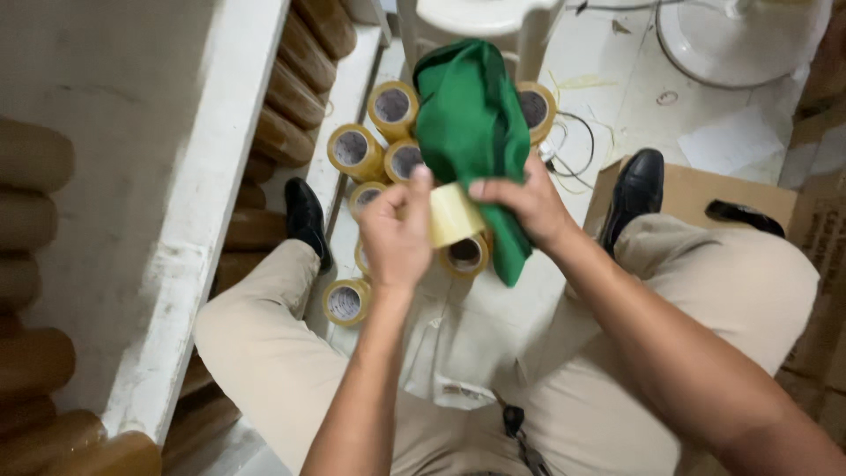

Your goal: The person sits on the floor surrounded by tape rolls and uses a green cloth to wipe the surface of a tape roll. They repeatedly rub the cloth over the roll, rotate it, and place it back among the other rolls.

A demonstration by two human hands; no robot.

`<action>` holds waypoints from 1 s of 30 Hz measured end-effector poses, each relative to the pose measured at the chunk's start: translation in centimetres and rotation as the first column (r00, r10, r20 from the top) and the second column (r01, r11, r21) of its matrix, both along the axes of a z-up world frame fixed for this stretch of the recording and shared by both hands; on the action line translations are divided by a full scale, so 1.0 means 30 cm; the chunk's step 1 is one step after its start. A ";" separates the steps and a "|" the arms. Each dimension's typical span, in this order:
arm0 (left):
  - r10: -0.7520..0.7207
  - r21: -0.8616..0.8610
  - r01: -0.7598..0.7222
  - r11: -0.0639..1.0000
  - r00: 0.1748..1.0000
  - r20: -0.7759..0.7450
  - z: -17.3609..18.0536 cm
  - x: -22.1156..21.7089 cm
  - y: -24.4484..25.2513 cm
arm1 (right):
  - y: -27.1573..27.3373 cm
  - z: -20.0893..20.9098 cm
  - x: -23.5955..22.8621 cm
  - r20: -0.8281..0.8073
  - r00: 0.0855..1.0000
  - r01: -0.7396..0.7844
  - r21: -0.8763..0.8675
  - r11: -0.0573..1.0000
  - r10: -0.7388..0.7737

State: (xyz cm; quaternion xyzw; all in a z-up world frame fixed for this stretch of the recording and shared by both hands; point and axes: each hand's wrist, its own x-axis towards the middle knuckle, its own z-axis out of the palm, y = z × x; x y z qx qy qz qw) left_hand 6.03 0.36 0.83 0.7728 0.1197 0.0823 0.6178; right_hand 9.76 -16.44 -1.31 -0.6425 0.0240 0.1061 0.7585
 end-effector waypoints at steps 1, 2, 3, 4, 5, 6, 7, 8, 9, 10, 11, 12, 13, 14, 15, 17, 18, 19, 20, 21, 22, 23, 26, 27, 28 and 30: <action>0.003 0.002 -0.003 1.000 1.000 0.006 0.002 -0.010 0.000 | -0.004 -0.003 -0.003 0.006 1.000 -0.003 0.002 1.000 0.003; -0.021 -0.008 0.021 1.000 0.999 0.024 0.003 -0.019 0.000 | -0.009 -0.007 -0.005 -0.035 0.999 0.012 0.064 0.998 -0.010; -0.053 -0.018 0.054 0.998 0.998 0.041 0.003 -0.023 0.000 | -0.013 -0.013 -0.006 -0.078 0.997 0.037 0.124 0.992 -0.027; -0.057 -0.016 0.058 0.998 0.997 0.045 -0.012 -0.008 -0.009 | -0.023 -0.054 0.017 -0.074 0.997 0.040 0.126 0.991 -0.031; 0.085 -0.376 -0.090 0.922 0.996 -0.030 -0.030 -0.016 -0.024 | -0.039 -0.097 0.018 -0.218 0.976 0.082 0.232 0.969 -0.031; 0.193 -0.669 -0.245 0.702 0.969 -0.152 -0.048 -0.026 -0.040 | -0.056 -0.141 0.016 -0.356 0.934 0.140 0.327 0.934 -0.015; 0.191 -0.669 -0.248 0.701 0.969 -0.159 -0.063 -0.031 -0.051 | -0.048 -0.126 0.004 -0.362 0.932 0.144 0.325 0.935 -0.018; 0.145 -0.618 -0.199 0.760 0.980 -0.137 -0.074 -0.036 -0.062 | -0.039 -0.108 -0.007 -0.421 0.907 0.186 0.409 0.893 0.004; 0.100 -0.565 -0.139 0.813 0.990 -0.098 -0.082 -0.012 -0.068 | -0.026 -0.084 0.014 -0.459 0.888 0.220 0.492 0.842 0.036; 0.101 -0.567 -0.132 0.813 0.991 -0.085 -0.068 -0.005 -0.039 | -0.032 -0.092 0.025 -0.447 0.894 0.213 0.495 0.842 0.037; 0.012 -0.358 -0.020 0.933 1.000 -0.024 -0.058 -0.006 -0.009 | -0.038 -0.103 0.025 -0.486 0.873 0.235 0.486 0.842 0.037; -0.087 -0.122 0.089 0.989 0.996 0.015 -0.050 -0.009 0.021 | -0.044 -0.118 0.025 -0.524 0.851 0.257 0.476 0.841 0.037; -0.083 -0.123 0.083 0.989 0.997 0.007 -0.021 0.009 0.022 | -0.057 -0.168 0.046 -0.531 0.847 0.257 0.474 0.842 0.040; -0.145 -0.067 0.140 0.988 0.987 -0.071 0.006 0.026 0.024 | -0.069 -0.220 0.065 -0.476 0.879 0.193 0.424 0.885 0.036; -0.195 -0.015 0.196 0.981 0.968 -0.159 0.034 0.030 0.034 | -0.071 -0.275 0.071 -0.424 0.905 0.128 0.370 0.920 0.044; -0.162 0.059 0.181 0.982 0.956 -0.243 0.082 0.019 0.016 | -0.028 -0.116 0.028 -0.254 0.966 0.027 0.243 0.970 0.037; -0.131 0.132 0.179 0.975 0.942 -0.311 0.111 0.031 0.004 | -0.011 -0.030 0.023 -0.061 0.997 -0.041 0.093 0.995 0.047; -0.130 0.135 0.179 0.975 0.943 -0.306 0.108 0.029 -0.002 | -0.009 -0.012 0.015 -0.056 0.997 -0.041 0.096 0.995 0.047; -0.099 0.186 0.152 0.971 0.960 -0.263 0.105 0.028 -0.011 | -0.009 0.006 0.007 0.007 0.999 -0.042 0.071 0.997 0.042; -0.072 0.231 0.125 0.965 0.972 -0.224 0.100 0.023 -0.021 | -0.013 0.022 -0.006 0.064 0.997 -0.039 0.042 0.998 0.036; -0.075 0.230 0.128 0.965 0.972 -0.224 0.110 0.014 -0.030 | -0.014 0.012 -0.004 0.064 0.997 -0.037 0.041 0.998 0.034; -0.075 0.219 0.123 0.968 0.974 -0.214 0.119 0.002 -0.038 | -0.014 0.001 -0.002 0.034 0.999 -0.025 0.055 0.998 0.023; -0.062 0.136 0.085 0.987 0.984 -0.167 0.139 -0.001 -0.032 | -0.021 -0.007 0.006 -0.056 0.998 0.037 0.161 0.986 -0.028; -0.038 0.059 0.046 0.997 0.990 -0.136 0.145 -0.008 -0.025 | -0.025 -0.005 -0.001 -0.122 0.991 0.085 0.247 0.965 -0.056; -0.040 0.058 0.049 0.997 0.989 -0.143 0.133 -0.016 -0.032 | -0.029 -0.011 -0.016 -0.129 0.990 0.089 0.246 0.965 -0.059; -0.002 0.183 0.031 0.983 0.988 -0.153 0.121 0.013 -0.041 | -0.029 -0.009 0.008 0.065 0.998 -0.018 0.061 0.998 0.014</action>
